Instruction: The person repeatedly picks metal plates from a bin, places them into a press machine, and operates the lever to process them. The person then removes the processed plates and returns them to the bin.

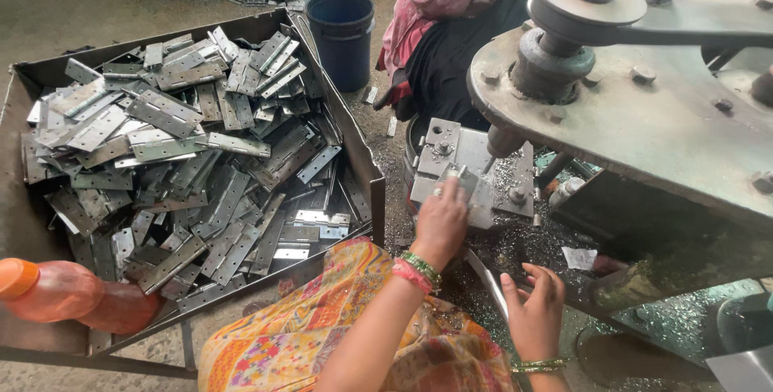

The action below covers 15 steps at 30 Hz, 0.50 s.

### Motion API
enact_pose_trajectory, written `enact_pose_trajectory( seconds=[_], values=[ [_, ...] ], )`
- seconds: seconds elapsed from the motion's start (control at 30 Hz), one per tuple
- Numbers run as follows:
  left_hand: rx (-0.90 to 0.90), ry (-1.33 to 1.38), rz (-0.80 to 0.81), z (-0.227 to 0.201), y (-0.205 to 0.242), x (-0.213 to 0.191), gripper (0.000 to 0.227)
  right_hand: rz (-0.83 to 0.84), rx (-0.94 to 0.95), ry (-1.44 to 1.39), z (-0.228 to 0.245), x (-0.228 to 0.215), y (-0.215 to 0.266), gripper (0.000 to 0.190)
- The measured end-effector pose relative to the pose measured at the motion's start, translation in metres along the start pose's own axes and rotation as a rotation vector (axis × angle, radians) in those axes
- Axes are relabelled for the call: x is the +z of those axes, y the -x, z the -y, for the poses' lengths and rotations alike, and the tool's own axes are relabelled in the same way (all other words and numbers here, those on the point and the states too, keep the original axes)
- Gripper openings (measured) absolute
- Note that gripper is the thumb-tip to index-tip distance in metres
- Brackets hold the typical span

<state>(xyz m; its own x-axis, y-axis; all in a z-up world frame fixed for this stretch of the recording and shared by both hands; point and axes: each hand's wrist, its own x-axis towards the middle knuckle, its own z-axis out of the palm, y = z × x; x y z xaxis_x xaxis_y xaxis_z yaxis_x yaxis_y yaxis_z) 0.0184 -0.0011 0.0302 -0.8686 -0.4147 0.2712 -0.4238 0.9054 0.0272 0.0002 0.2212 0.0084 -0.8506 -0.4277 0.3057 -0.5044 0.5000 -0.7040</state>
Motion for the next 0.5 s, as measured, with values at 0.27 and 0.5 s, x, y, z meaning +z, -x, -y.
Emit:
enact_pose_trajectory(
  seconds=[0.27,0.5],
  values=[
    [0.0,0.182,-0.072,-0.016,0.026,0.004,0.05,0.097,0.035,0.051,-0.012,0.007,-0.002,0.046],
    [-0.022,0.266,-0.037,-0.009,0.018,-0.009,0.038,0.401,0.085,0.297,-0.05,0.025,0.015,0.06]
  ],
)
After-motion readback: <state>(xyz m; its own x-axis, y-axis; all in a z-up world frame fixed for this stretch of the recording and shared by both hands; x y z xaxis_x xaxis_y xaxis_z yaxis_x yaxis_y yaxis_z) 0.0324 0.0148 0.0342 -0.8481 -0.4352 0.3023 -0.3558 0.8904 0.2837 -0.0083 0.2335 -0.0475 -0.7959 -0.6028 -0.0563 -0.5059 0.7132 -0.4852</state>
